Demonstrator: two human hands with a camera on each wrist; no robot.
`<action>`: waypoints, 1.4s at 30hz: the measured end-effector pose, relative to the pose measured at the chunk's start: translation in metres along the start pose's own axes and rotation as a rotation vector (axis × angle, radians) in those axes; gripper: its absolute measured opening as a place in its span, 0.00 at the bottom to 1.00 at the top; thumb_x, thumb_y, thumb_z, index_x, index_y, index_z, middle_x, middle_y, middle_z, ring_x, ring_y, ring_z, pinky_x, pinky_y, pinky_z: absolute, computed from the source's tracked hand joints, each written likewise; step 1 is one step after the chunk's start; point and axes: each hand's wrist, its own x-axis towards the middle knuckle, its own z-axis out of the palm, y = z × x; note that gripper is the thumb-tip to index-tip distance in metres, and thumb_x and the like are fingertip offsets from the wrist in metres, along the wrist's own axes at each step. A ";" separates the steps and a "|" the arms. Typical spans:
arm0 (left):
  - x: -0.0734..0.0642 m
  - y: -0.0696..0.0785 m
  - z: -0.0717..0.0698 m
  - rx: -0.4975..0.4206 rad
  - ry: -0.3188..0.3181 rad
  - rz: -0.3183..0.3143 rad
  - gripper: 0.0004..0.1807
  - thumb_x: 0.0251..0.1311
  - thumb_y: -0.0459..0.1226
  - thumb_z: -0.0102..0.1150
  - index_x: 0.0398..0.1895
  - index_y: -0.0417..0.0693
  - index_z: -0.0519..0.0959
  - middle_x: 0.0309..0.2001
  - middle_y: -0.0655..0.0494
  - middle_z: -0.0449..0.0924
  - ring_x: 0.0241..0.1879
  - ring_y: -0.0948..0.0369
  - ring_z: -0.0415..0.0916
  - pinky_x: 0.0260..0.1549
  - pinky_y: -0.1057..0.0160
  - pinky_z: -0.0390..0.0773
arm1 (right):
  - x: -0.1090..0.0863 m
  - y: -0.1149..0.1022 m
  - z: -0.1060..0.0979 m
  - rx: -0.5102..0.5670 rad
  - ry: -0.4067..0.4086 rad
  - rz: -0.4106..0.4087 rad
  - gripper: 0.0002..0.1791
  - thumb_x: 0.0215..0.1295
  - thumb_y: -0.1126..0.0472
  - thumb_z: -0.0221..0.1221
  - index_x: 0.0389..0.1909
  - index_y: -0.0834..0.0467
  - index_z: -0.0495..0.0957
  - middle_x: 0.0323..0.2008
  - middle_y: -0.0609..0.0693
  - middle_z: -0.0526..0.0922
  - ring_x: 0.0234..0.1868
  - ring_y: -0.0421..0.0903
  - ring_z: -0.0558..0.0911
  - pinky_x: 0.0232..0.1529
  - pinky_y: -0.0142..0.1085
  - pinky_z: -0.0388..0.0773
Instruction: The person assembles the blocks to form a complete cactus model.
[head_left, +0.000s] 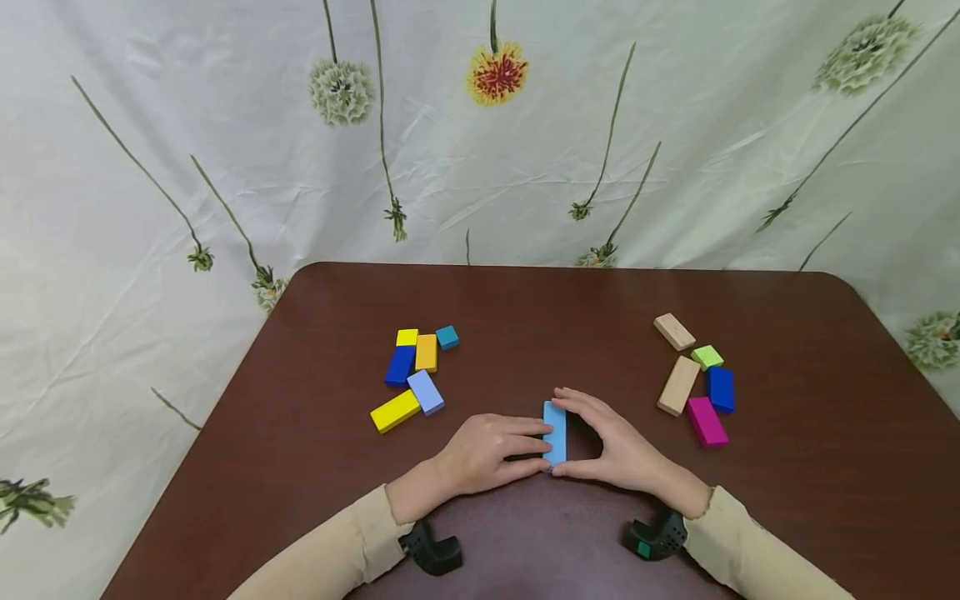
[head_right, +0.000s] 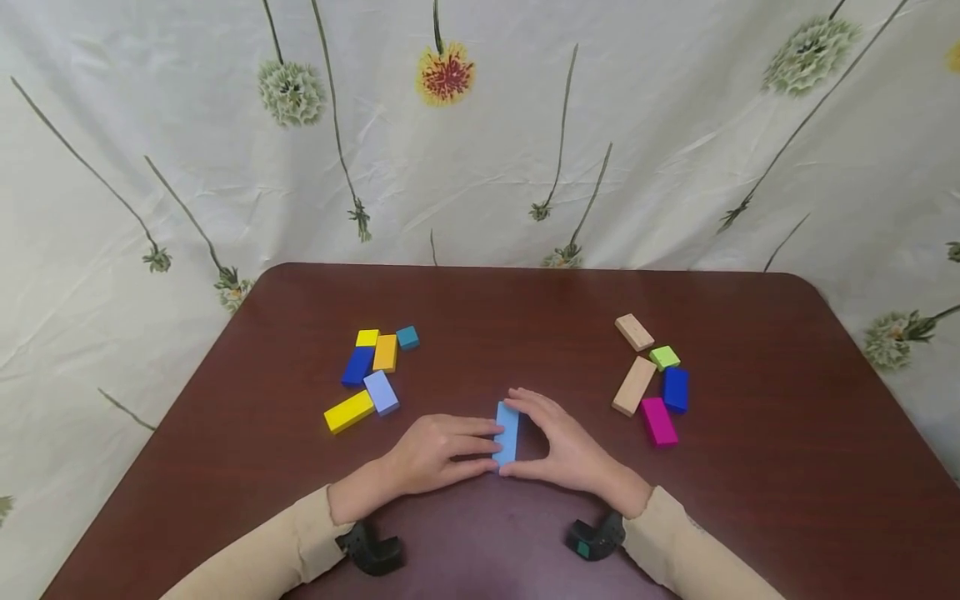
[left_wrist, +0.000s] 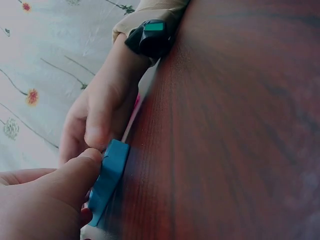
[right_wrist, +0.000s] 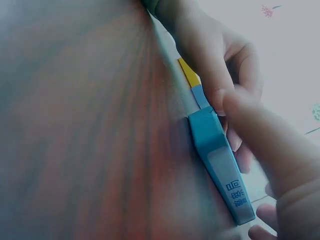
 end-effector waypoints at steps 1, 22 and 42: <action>0.000 0.000 0.000 0.008 -0.001 0.003 0.14 0.60 0.48 0.60 0.44 0.54 0.85 0.51 0.60 0.80 0.52 0.69 0.74 0.49 0.70 0.73 | -0.002 0.000 0.000 -0.010 0.006 -0.002 0.40 0.50 0.46 0.69 0.64 0.54 0.68 0.67 0.52 0.63 0.67 0.49 0.62 0.59 0.53 0.65; -0.003 0.006 0.003 0.013 0.063 0.032 0.13 0.57 0.48 0.63 0.38 0.53 0.87 0.47 0.58 0.82 0.50 0.68 0.76 0.47 0.70 0.75 | -0.018 0.003 -0.002 -0.135 0.030 -0.166 0.25 0.54 0.47 0.67 0.53 0.52 0.80 0.60 0.49 0.74 0.58 0.45 0.74 0.50 0.43 0.76; -0.005 0.009 0.005 0.016 0.084 0.060 0.14 0.56 0.50 0.63 0.38 0.52 0.87 0.46 0.58 0.82 0.52 0.65 0.75 0.48 0.68 0.74 | -0.022 0.000 -0.001 -0.133 0.045 -0.212 0.26 0.54 0.48 0.67 0.53 0.53 0.79 0.59 0.49 0.75 0.57 0.45 0.75 0.50 0.43 0.76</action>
